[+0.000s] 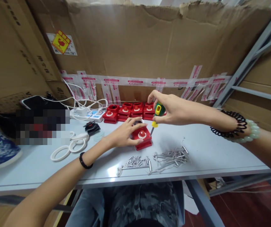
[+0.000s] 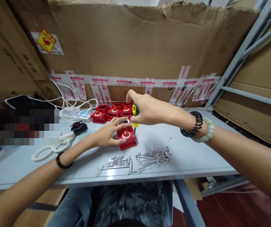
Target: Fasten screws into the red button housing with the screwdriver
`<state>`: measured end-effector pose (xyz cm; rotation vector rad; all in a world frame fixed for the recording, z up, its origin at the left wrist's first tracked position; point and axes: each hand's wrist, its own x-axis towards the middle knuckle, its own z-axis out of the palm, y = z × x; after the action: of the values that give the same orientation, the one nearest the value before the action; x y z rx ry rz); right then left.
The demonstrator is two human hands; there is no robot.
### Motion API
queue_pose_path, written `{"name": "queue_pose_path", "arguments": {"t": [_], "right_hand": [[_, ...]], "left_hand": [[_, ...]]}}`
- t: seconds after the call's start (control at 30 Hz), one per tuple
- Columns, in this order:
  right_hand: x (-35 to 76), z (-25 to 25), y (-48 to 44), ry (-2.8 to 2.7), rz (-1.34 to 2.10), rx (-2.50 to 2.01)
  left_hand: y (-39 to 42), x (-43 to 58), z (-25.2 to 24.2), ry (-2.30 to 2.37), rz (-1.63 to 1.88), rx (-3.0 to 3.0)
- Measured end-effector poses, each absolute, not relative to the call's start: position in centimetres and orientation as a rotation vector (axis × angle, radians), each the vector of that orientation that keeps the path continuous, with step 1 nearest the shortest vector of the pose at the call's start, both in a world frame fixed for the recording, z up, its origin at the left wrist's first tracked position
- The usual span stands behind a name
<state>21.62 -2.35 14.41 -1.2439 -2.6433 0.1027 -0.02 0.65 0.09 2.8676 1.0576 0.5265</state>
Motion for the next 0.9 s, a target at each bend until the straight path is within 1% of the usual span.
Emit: {"name": "queue_pose_path", "arguments": {"t": [0.1,0.23,0.4,0.57,0.7,0.8,0.9], "right_hand": [[21.51,14.43,-2.46,-2.598,0.046,-1.289],[21.48,14.46,-2.48,-2.652,0.18,-1.254],[21.5,14.21,-2.23,-2.578,0.036,-1.317],[21.8,14.18,-2.05,-2.628,0.152,-1.243],[21.86,14.23,-2.05,-2.631,0.104,-1.229],[21.78,14.38,-2.12,-2.605,0.13,-1.183],[21.78,14.74,-2.3,-2.482,0.139,-1.106]], "left_hand": [[0.61,0.01,0.15,1.059,0.537,2.86],[0.66,-0.02,0.09,1.054,0.528,2.864],[0.72,-0.04,-0.01,1.063,0.535,2.866],[0.69,-0.01,0.02,1.066,0.526,2.865],[0.64,-0.02,0.07,1.063,0.535,2.864],[0.59,-0.04,0.14,1.065,0.538,2.855],[0.61,-0.04,0.14,1.06,0.53,2.852]]}}
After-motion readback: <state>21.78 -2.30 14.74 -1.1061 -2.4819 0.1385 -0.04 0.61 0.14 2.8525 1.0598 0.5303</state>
